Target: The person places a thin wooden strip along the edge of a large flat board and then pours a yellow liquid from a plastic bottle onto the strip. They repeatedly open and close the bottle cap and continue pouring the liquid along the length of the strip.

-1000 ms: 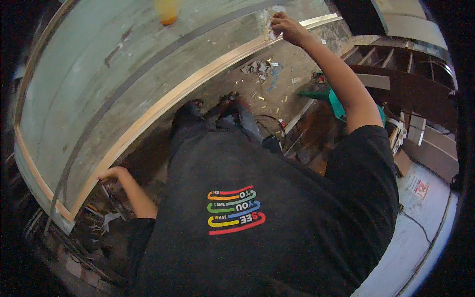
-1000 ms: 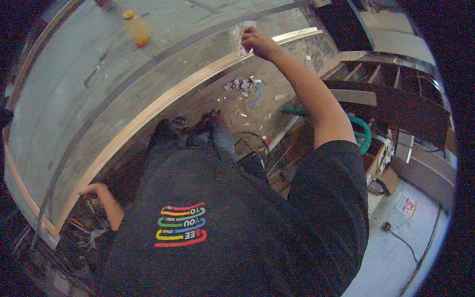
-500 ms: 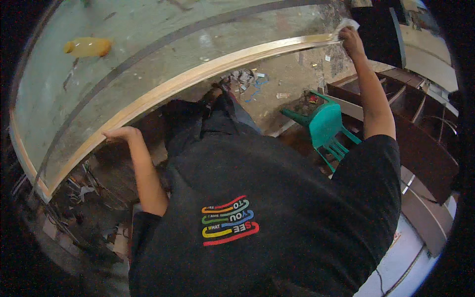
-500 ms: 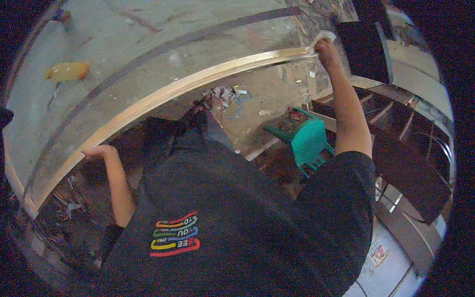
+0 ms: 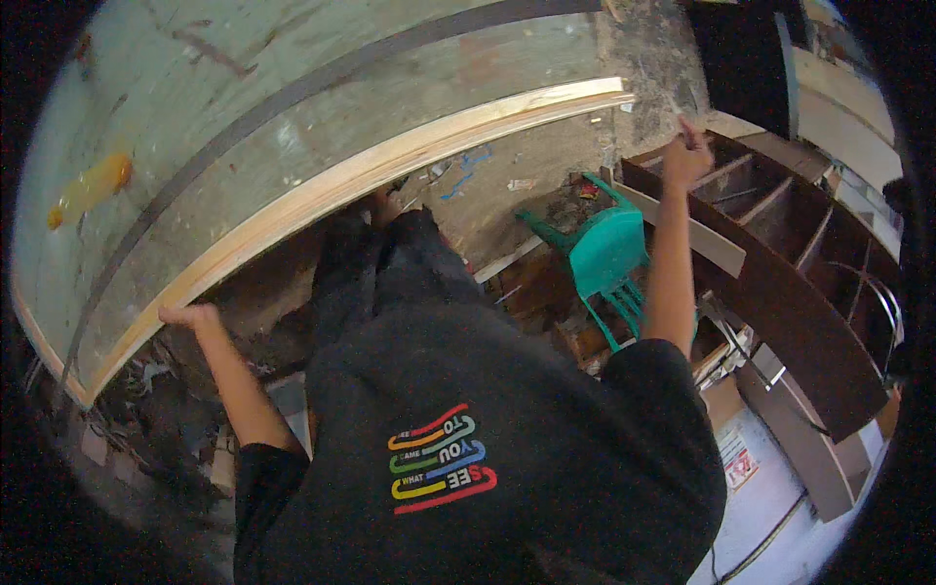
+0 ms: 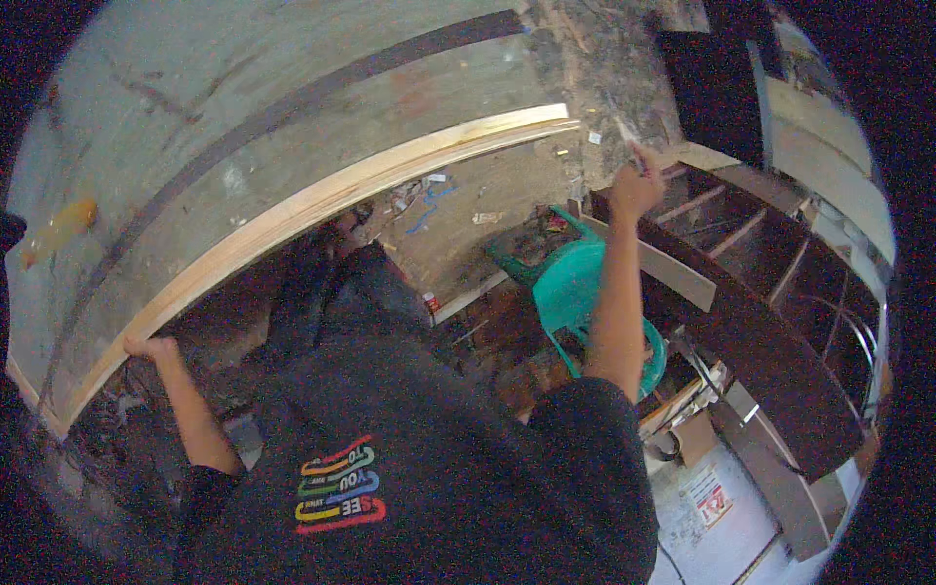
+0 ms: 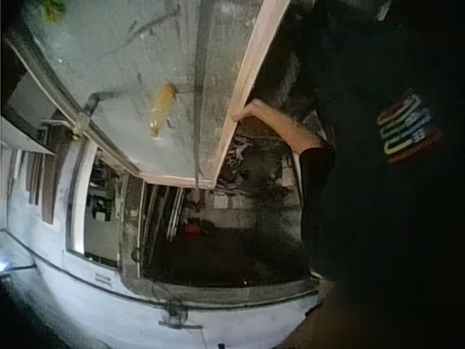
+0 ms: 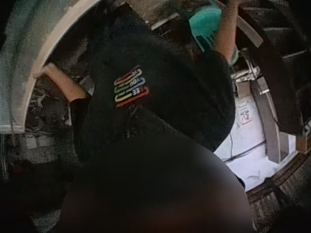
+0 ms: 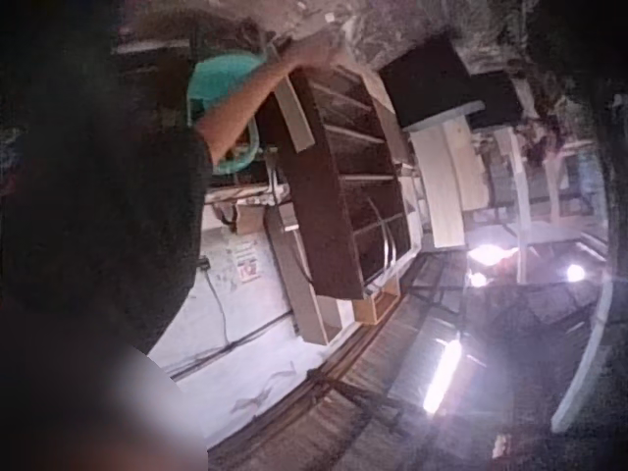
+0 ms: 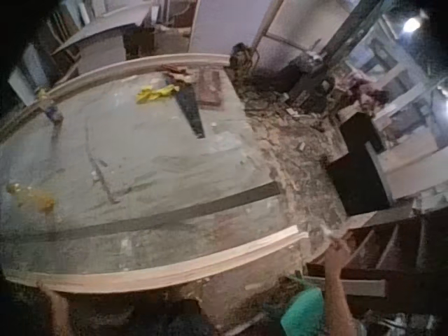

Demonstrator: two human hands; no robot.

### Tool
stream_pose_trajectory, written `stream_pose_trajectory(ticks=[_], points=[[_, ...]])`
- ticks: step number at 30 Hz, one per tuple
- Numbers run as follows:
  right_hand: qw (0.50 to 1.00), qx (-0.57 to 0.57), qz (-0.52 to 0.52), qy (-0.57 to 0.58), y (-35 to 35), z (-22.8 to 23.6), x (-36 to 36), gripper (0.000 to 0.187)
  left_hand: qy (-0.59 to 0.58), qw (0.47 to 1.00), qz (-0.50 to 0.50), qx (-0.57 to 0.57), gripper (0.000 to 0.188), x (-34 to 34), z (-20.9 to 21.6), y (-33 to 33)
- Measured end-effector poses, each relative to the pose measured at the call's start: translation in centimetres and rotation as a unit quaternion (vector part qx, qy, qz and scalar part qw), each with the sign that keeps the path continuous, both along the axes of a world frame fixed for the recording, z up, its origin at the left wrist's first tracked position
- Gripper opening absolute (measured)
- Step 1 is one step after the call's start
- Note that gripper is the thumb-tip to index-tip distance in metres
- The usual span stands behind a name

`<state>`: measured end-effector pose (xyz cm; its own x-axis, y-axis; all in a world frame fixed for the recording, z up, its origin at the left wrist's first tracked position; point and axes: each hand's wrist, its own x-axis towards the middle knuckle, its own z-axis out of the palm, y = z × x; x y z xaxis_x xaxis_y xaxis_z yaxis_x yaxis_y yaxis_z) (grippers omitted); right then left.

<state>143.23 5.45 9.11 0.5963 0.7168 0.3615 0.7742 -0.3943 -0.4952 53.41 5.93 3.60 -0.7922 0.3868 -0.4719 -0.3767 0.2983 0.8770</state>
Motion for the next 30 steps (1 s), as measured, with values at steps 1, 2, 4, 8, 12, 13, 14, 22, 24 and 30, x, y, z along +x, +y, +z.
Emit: stream_pose_trajectory(ticks=[1, 2, 4, 8, 12, 13, 14, 22, 24, 30], points=[[0.998, 0.013, -0.026, 0.053, -0.3, 0.3, -1.0, 0.035, 0.003, 1.000, -0.011, -0.009, 0.077, 0.7, 0.7, 0.1], [0.992, 0.028, -0.052, 0.109, -0.6, 0.3, -2.4, 0.035, 0.009, 1.000, -0.022, -0.017, 0.079, 1.5, 1.6, 0.2], [0.959, 0.080, -0.131, 0.238, -1.0, 0.7, -5.1, 0.037, 0.040, 0.997, -0.025, -0.057, 0.079, 3.2, 3.5, 0.8], [0.844, 0.246, -0.226, 0.420, -2.2, 3.1, -10.3, 0.043, 0.112, 0.989, 0.019, -0.090, 0.086, 8.5, 6.1, 1.4], [0.833, 0.320, -0.195, 0.407, -4.5, 7.6, -12.8, 0.038, 0.099, 0.990, 0.048, -0.085, 0.096, 16.4, 6.8, 0.4], [0.853, 0.312, -0.179, 0.380, -5.2, 8.6, -12.8, 0.037, 0.062, 0.991, -0.052, -0.107, 0.089, 18.4, 6.8, -0.2], [0.869, 0.304, -0.166, 0.354, -5.6, 9.4, -12.5, 0.035, 0.002, 0.977, -0.173, -0.127, 0.083, 20.2, 7.2, -1.7], [0.926, 0.192, -0.051, 0.320, 1.0, 6.9, -2.1, 0.039, -0.324, 0.768, -0.525, -0.171, 0.086, 40.4, 7.4, 1.0], [0.923, 0.160, -0.041, 0.348, 4.1, 4.0, 2.2, 0.042, -0.308, 0.825, -0.444, -0.164, 0.085, 45.7, 7.2, 1.6], [0.913, -0.007, -0.003, 0.407, 5.2, -5.3, 8.6, 0.040, -0.245, 0.906, -0.271, -0.213, 0.073, 52.2, 7.8, 2.8]])
